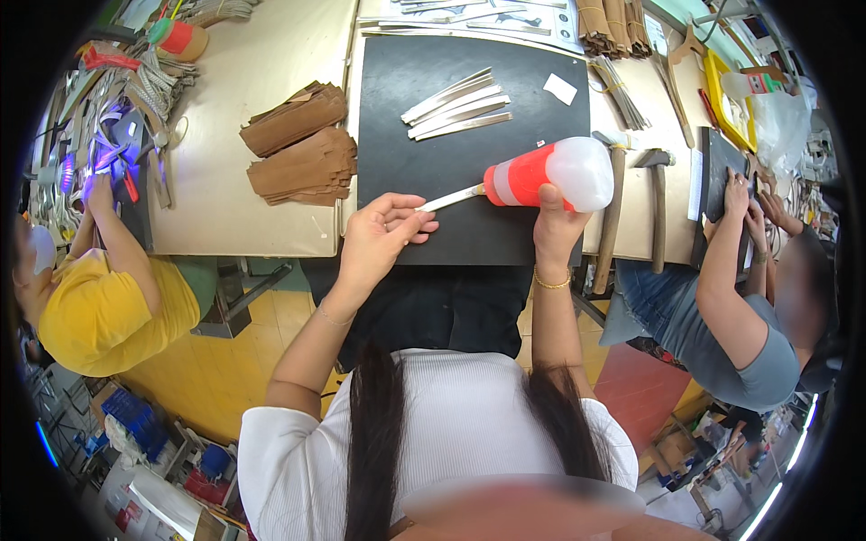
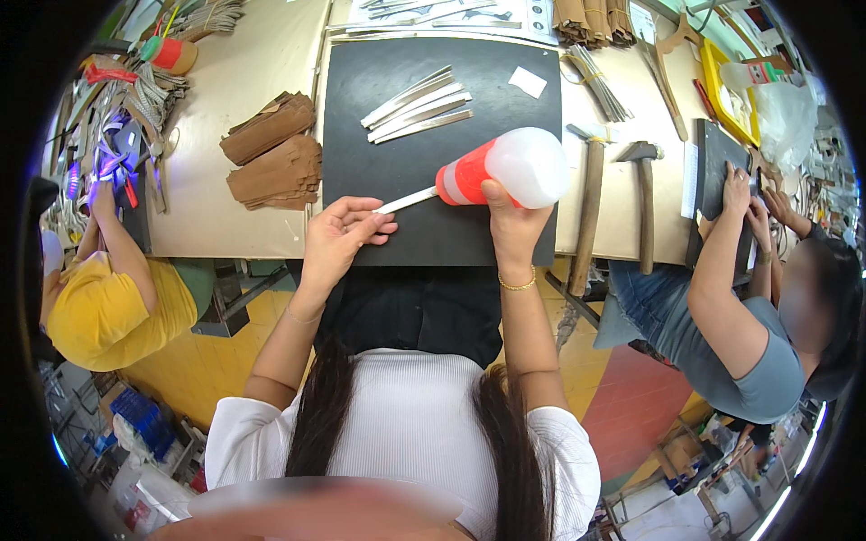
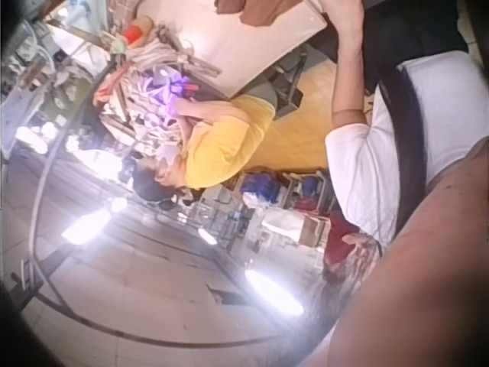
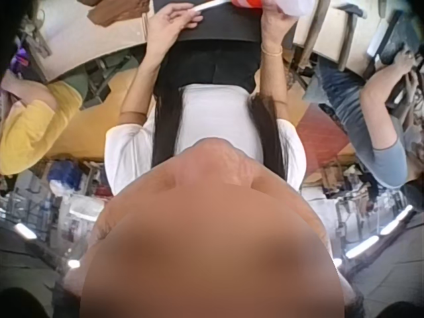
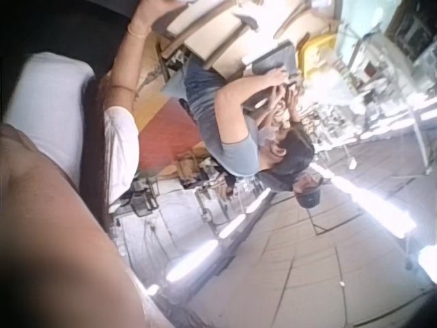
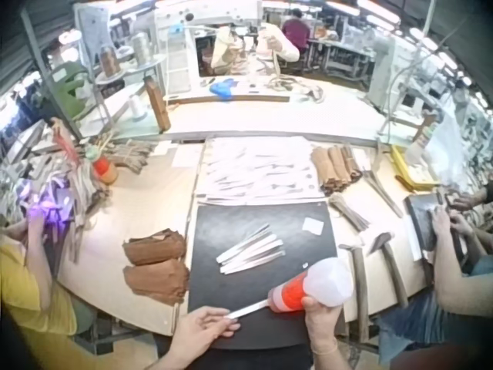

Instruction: The person applies glue from a red bottle to the ends of thin white sticks one at a time, then places them on a black mat. The person repeats this process for multiple sticks throughout the clip.

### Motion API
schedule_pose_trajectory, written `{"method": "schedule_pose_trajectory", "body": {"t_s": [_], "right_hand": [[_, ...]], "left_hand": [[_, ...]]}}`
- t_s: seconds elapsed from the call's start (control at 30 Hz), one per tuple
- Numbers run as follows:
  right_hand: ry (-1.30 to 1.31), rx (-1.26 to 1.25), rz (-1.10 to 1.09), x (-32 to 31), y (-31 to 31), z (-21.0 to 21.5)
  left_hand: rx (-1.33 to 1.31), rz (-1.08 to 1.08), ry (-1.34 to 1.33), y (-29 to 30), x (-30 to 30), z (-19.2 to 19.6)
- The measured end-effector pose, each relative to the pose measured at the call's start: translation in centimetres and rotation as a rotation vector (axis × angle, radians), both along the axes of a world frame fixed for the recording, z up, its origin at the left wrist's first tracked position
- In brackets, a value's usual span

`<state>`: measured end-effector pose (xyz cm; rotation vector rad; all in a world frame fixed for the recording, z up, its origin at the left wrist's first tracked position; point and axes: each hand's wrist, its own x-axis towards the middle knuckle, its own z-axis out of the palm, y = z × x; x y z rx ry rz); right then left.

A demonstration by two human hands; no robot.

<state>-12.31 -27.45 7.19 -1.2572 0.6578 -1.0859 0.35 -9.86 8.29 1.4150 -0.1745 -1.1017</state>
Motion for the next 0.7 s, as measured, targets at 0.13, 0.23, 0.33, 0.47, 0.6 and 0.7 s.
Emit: {"method": "schedule_pose_trajectory", "body": {"t_s": [0.13,0.23,0.33,0.47,0.6,0.7], "right_hand": [[-0.001,0.009,0.056,0.7,0.8,0.1],[-0.003,0.034,0.100,1.1,1.3,0.1],[-0.008,0.059,0.134,1.5,2.0,0.0],[-0.048,0.077,0.155,2.2,2.7,0.0],[-0.120,0.145,0.196,2.8,3.3,0.0],[-0.133,0.150,0.204,3.2,3.5,-0.3]], "left_hand": [[0.020,-0.005,-0.027,0.0,-0.2,-0.1],[0.031,-0.012,-0.047,0.0,-0.3,-0.2],[0.041,-0.017,-0.063,0.0,-0.4,-0.1],[0.060,-0.034,-0.093,-0.1,-0.5,0.1],[0.058,-0.025,-0.114,-0.1,-0.5,0.2],[0.037,-0.016,-0.095,-0.1,-0.4,0.1]]}}
